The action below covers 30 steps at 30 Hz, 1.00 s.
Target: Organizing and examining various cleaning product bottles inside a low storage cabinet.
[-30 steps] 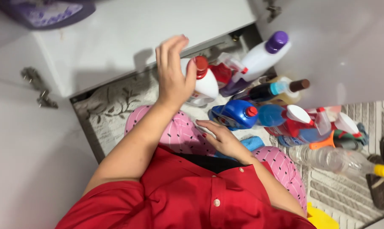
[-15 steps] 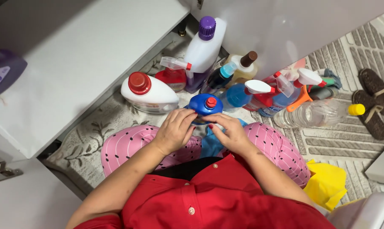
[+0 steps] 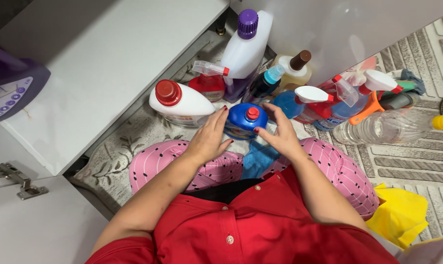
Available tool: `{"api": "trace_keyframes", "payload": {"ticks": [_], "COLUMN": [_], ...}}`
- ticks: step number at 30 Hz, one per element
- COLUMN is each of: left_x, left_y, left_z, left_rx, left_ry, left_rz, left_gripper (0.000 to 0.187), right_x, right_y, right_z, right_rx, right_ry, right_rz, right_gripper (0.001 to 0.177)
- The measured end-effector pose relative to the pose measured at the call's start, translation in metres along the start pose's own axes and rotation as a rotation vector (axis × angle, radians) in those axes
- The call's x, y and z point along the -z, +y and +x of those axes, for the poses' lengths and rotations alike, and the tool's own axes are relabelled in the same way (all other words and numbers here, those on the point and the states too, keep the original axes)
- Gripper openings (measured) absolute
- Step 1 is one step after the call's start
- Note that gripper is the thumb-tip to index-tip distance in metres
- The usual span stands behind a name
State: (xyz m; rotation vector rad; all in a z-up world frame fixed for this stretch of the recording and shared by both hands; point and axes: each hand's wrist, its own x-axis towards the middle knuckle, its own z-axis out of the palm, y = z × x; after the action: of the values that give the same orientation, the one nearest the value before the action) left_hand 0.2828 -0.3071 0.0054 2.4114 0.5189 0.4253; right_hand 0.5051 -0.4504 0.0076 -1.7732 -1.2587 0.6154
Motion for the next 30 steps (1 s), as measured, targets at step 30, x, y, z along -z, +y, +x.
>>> {"api": "trace_keyframes", "payload": {"ticks": [30], "left_x": [-0.051], "left_y": [-0.050], "left_z": [-0.022], "left_rx": [0.240], "left_ry": [-0.385], "left_rz": [-1.310], "left_gripper": [0.069], "right_x": [0.009], "right_y": [-0.073], "right_z": [0.057], "right_rx": [0.002], "right_ry": [0.167], "right_rz": [0.763], "right_gripper": [0.062]}}
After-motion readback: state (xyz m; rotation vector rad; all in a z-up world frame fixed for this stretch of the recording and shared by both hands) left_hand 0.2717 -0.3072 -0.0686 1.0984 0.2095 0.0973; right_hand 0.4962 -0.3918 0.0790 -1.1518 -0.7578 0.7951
